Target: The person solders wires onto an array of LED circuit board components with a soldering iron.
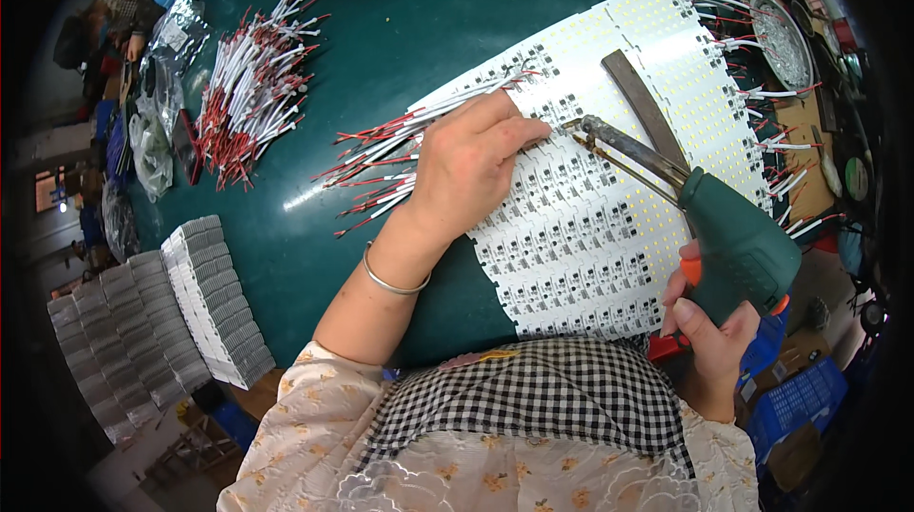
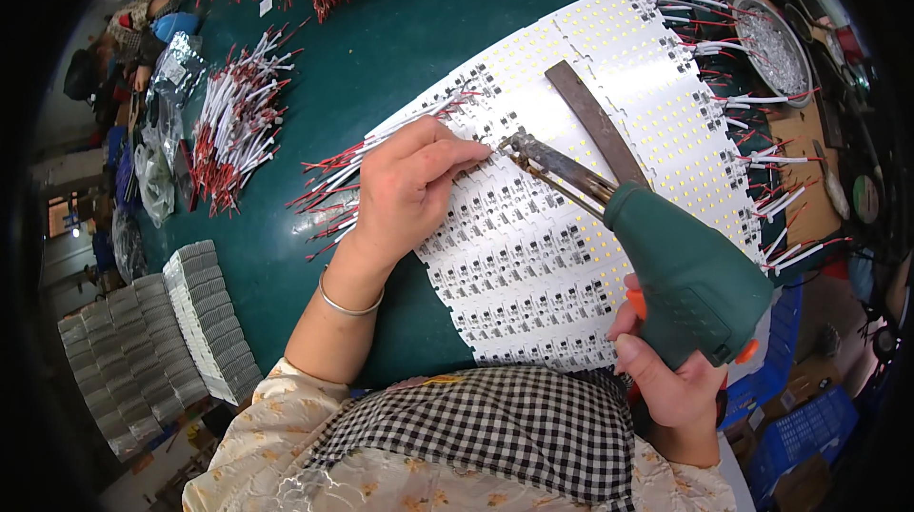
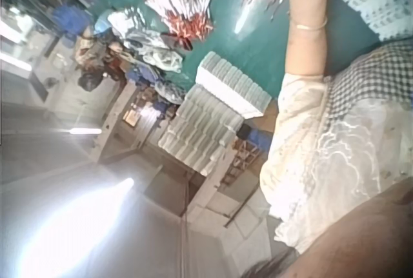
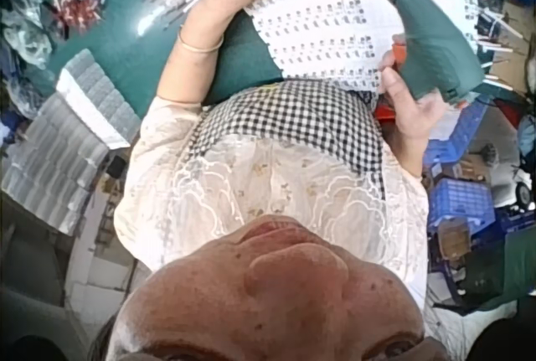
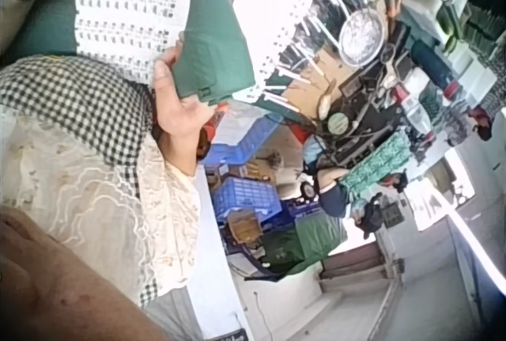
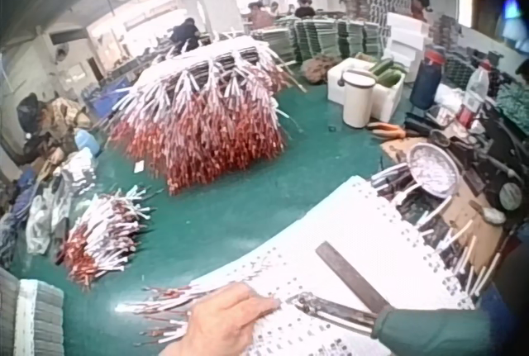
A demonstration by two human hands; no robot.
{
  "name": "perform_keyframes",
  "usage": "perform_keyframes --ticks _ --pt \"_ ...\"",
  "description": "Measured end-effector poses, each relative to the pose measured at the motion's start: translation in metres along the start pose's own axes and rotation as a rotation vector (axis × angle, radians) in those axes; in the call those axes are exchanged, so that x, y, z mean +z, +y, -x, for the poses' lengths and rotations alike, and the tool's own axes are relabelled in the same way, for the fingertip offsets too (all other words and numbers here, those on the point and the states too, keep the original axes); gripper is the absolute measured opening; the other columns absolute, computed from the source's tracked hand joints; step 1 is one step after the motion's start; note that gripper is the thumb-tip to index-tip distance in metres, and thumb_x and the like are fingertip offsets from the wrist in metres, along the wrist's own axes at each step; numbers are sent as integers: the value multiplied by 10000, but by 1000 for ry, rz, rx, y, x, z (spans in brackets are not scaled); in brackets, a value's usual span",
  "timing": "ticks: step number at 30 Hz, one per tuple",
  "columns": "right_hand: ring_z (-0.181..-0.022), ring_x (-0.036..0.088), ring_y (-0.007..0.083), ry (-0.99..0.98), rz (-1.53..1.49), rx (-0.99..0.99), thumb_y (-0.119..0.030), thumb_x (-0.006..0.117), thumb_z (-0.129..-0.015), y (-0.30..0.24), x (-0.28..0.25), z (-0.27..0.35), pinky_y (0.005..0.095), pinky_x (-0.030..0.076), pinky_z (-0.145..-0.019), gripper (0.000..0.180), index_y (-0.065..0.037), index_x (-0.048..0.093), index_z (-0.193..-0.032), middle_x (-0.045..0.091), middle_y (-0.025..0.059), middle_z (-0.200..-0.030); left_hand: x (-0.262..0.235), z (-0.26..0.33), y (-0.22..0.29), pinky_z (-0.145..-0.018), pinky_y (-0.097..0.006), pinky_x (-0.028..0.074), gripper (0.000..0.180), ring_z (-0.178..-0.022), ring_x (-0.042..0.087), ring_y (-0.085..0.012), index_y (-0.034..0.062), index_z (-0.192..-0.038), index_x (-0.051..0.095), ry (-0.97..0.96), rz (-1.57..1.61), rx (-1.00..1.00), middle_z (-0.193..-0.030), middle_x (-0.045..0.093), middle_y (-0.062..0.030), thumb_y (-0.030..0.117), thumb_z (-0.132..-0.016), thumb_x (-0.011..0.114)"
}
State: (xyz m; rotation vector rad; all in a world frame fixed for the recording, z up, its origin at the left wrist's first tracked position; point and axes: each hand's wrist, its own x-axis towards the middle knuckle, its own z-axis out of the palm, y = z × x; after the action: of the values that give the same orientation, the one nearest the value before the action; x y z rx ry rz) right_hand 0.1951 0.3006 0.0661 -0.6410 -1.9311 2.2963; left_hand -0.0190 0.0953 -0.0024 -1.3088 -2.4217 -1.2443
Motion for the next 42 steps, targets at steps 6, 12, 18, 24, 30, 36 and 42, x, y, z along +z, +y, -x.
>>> perform_keyframes --ticks 6,12,18,24,30,36,42 --pt "-659 577 121 -34 29 -13 53 628 -809 3 8 -5 243 473 -562 384 79 504 -1172 631 129 -878 1 1 -2 -555 -292 468 278 -624 585 -191 38 -882 714 -1 11 2 -715 586 -70 -139 -677 649" --pt "-608 549 134 -105 340 -217 21 611 -818 12 8 -3 235 486 -534 425 71 478 -1219 592 152 -883 3 -1 0 -544 -298 464 286 -618 579 -200 37 -872 706 30 -10 39 -706 576 -73 -141 -658 642" --pt "-733 618 163 -121 393 -117 65 649 -754 12 4 1 281 507 -636 292 53 610 -1043 651 109 -915 3 1 0 -525 -312 459 293 -602 570 -217 39 -856 689 53 -73 87 -696 565 -78 -134 -625 638" --pt "-588 568 151 147 55 -43 -58 694 -769 -2 8 -2 248 479 -492 510 102 482 -1204 593 139 -899 6 1 -2 -511 -319 457 296 -602 571 -217 44 -851 678 86 -73 130 -697 568 -77 -140 -624 629" --pt "-455 507 119 320 77 -288 -209 733 -788 -17 -8 -10 234 444 -405 646 125 415 -1241 552 110 -696 5 -6 7 -550 -331 467 327 -633 572 -239 44 -850 682 51 -92 104 -706 560 -82 -140 -588 614" --pt "-522 534 123 355 -101 -607 -180 624 -863 -36 -51 -36 256 473 -452 579 89 378 -1313 564 116 -800 -2 -1 8 -551 -325 459 317 -610 550 -243 48 -905 689 4 -134 60 -712 555 -87 -127 -646 638" --pt "-526 490 107 676 64 -354 -98 639 -886 -34 -110 -108 246 413 -459 277 8 556 -1129 534 33 -709 -20 12 13 -607 -361 500 225 -687 622 -281 31 -956 670 -5 -118 -86 -770 627 -125 -32 -740 686"
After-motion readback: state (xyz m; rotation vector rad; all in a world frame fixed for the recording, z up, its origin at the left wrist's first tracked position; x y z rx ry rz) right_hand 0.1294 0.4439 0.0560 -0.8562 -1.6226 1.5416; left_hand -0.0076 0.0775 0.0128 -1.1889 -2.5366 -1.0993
